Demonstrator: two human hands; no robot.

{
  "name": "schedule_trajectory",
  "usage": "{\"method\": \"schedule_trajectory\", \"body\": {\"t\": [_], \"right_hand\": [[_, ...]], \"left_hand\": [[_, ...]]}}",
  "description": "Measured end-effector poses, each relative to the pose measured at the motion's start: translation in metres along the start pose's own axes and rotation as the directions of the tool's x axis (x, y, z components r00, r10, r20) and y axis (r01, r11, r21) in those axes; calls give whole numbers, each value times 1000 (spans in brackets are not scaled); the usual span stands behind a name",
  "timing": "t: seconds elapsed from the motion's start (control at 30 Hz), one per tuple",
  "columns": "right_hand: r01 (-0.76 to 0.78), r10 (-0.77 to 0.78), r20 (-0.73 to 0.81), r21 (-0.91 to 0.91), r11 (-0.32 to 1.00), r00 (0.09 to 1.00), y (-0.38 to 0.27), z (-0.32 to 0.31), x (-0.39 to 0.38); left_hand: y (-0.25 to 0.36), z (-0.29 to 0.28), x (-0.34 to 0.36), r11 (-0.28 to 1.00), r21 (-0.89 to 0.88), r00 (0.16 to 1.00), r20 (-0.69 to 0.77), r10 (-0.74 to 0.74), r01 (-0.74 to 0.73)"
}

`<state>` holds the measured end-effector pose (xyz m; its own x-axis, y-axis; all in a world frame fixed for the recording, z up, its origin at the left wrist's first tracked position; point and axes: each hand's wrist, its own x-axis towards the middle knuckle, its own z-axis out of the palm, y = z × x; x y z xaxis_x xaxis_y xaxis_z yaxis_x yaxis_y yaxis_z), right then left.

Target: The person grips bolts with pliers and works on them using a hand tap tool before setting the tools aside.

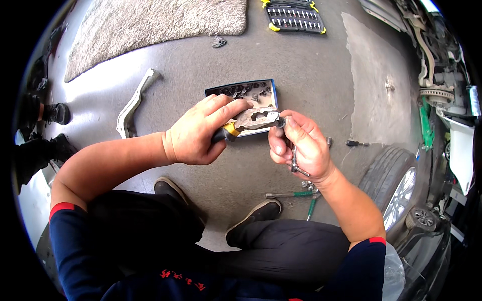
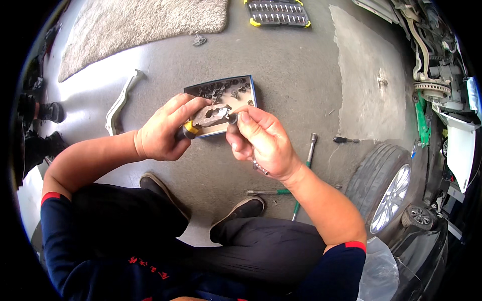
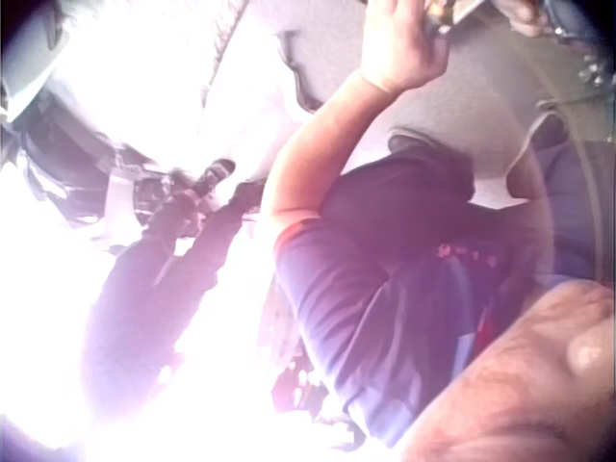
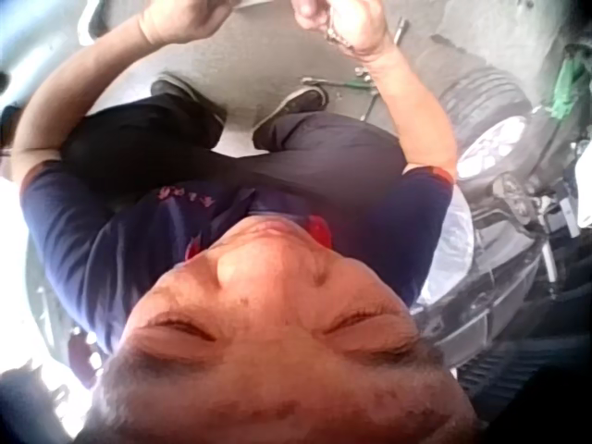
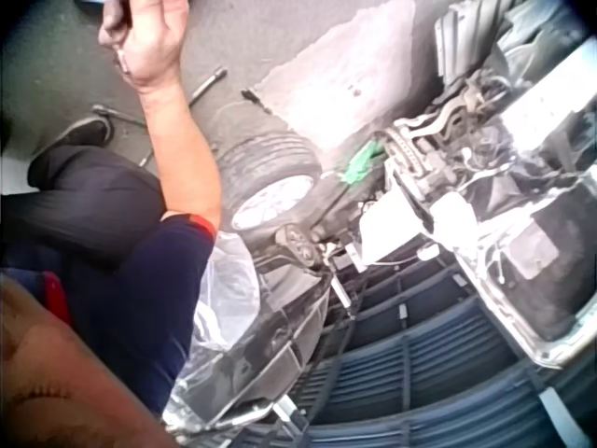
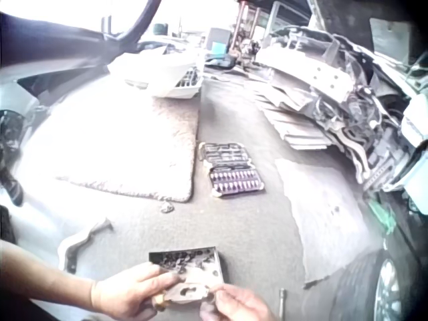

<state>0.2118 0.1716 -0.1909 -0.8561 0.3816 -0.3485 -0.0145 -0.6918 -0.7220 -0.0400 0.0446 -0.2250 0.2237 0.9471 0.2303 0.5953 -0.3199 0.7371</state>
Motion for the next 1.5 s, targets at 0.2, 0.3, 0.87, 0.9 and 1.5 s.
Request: {"method": "schedule_trajectory", "body": {"t": [0.2,0.3,0.87,0.9,1.5], "right_hand": [[-88,89,-26,37,995,996,-8,13,3],[143,-161,-19,-366,920,987,-13,11,-1],[-70,73,49,-66,995,996,-23,24,-2],[-160,146,122,113,981,982,-21,23,-1],[127,-127,15,-227,966,992,-23,38,-4]], "left_hand": [[-6,6,-9,992,-123,1000,-17,15,-17],[-1,8,0,984,-176,1000,-17,25,-27],[1,-1,4,989,-132,998,-8,68,-68],[1,-3,5,989,-131,998,-9,67,-68],[0,-5,4,991,-90,994,-50,96,-100]]}}
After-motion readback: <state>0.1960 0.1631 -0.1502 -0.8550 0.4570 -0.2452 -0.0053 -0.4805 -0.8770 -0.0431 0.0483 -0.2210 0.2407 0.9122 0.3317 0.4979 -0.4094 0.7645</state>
